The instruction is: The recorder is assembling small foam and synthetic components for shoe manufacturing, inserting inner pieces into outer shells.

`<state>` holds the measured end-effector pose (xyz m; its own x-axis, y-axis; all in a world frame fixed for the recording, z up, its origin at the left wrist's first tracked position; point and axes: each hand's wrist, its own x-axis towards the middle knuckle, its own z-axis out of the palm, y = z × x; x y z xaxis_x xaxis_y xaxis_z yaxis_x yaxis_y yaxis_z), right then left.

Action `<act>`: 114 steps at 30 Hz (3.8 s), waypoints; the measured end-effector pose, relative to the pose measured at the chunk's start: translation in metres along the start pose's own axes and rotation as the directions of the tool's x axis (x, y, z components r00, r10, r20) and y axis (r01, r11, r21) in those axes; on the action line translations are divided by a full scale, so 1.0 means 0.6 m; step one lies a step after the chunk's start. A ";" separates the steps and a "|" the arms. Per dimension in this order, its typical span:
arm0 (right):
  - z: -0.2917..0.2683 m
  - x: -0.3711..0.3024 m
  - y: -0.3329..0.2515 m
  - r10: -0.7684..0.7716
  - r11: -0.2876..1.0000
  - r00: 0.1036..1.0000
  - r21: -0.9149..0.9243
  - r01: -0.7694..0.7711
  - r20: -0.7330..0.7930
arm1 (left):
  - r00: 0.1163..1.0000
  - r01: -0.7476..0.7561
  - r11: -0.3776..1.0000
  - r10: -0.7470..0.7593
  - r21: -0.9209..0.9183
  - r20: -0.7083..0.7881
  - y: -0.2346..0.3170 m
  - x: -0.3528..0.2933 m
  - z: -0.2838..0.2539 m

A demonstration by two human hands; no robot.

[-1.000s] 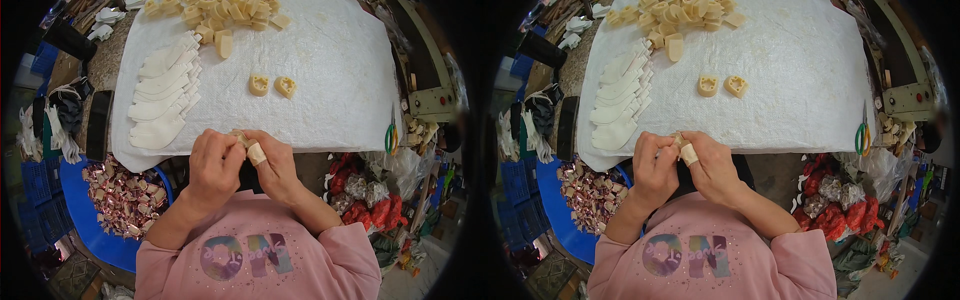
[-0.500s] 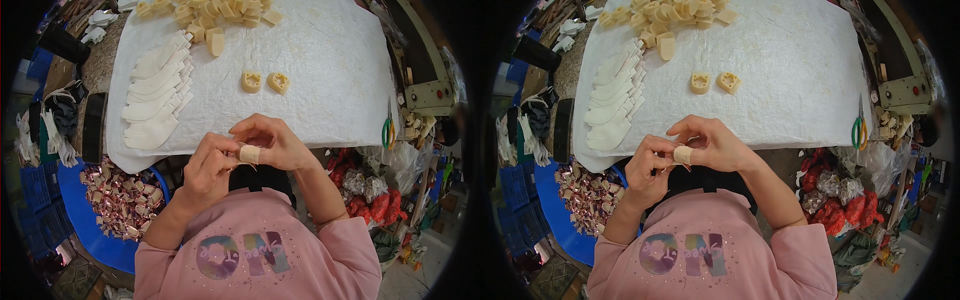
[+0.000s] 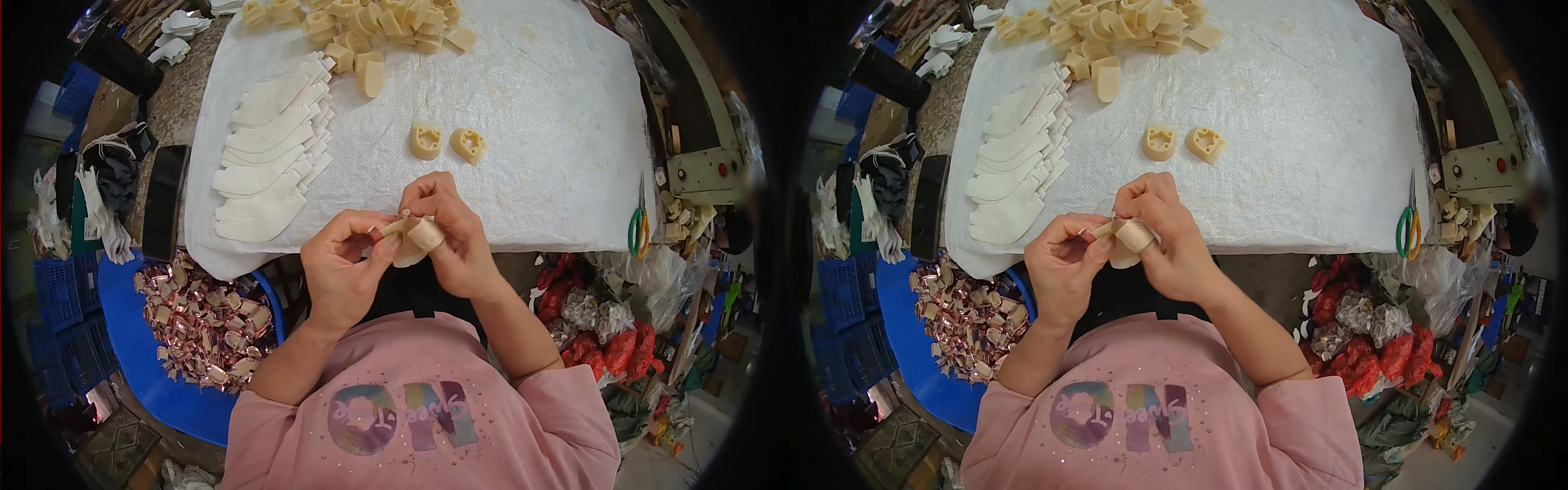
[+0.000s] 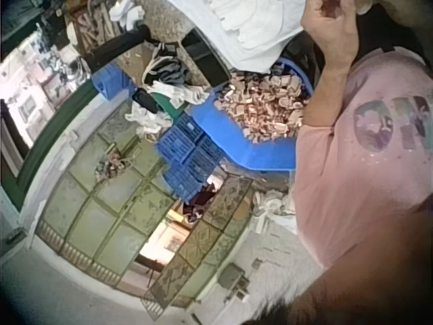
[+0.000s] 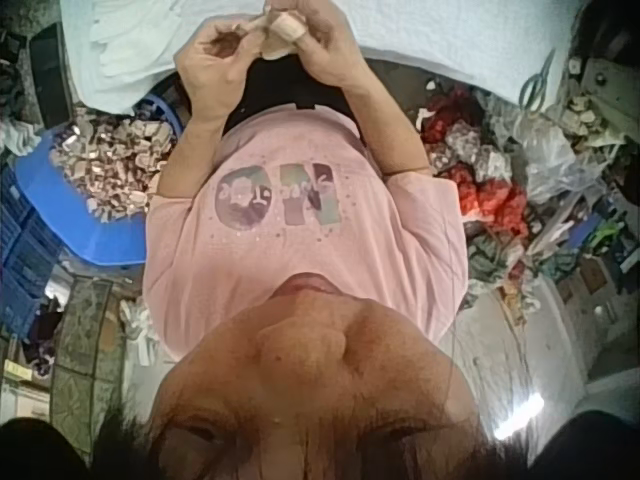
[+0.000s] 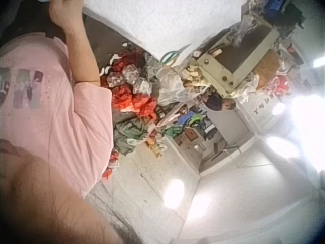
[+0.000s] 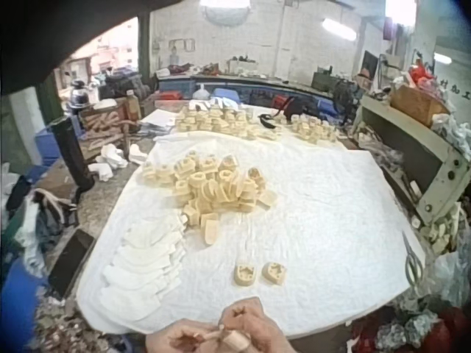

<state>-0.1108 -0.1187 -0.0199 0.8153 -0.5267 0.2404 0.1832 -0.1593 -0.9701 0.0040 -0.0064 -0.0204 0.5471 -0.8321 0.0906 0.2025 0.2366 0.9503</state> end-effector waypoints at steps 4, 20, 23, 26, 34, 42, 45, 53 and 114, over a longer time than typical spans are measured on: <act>0.018 0.008 -0.003 -0.138 0.946 0.983 -0.310 0.096 -0.118 | 0.999 0.023 0.999 -0.022 0.028 -0.031 0.000 -0.001 0.005; -0.020 0.023 -0.031 0.178 0.967 0.984 0.182 -0.181 0.031 | 0.841 -0.535 0.652 0.470 0.537 0.268 0.017 0.017 -0.022; -0.031 0.028 -0.049 0.394 0.864 0.900 0.258 -0.431 0.185 | 0.781 -0.617 0.599 0.545 0.510 0.305 0.003 0.015 -0.021; -0.027 0.025 -0.026 -0.099 0.985 0.993 -0.135 0.107 0.064 | 0.839 -0.542 0.763 0.469 0.354 0.274 0.005 0.007 -0.030; 0.009 0.006 -0.014 -0.227 0.970 0.974 -0.090 0.228 0.023 | 0.913 0.294 0.951 -0.252 -0.092 0.320 0.006 -0.002 -0.009; 0.023 -0.009 -0.022 0.208 0.963 0.978 0.181 -0.202 -0.017 | 0.940 0.248 0.947 -0.185 -0.205 0.285 0.002 -0.014 0.002; 0.014 0.013 -0.032 0.322 0.878 0.941 0.339 -0.338 0.103 | 0.971 0.147 0.981 -0.119 -0.129 0.206 0.013 -0.014 0.023; 0.037 -0.012 -0.011 0.268 0.890 0.956 0.348 -0.294 0.122 | 0.987 -0.108 0.975 0.082 0.196 0.137 0.008 -0.028 0.040; 0.003 -0.002 0.003 0.065 0.940 0.998 0.334 -0.069 0.022 | 0.903 -0.417 0.622 0.366 0.662 0.225 0.020 0.008 0.016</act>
<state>-0.1106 -0.1171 -0.0223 0.8373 -0.5176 0.1761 0.2997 0.1653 -0.9396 0.0015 -0.0123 -0.0061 0.3856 -0.7777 0.4965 -0.6402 0.1620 0.7509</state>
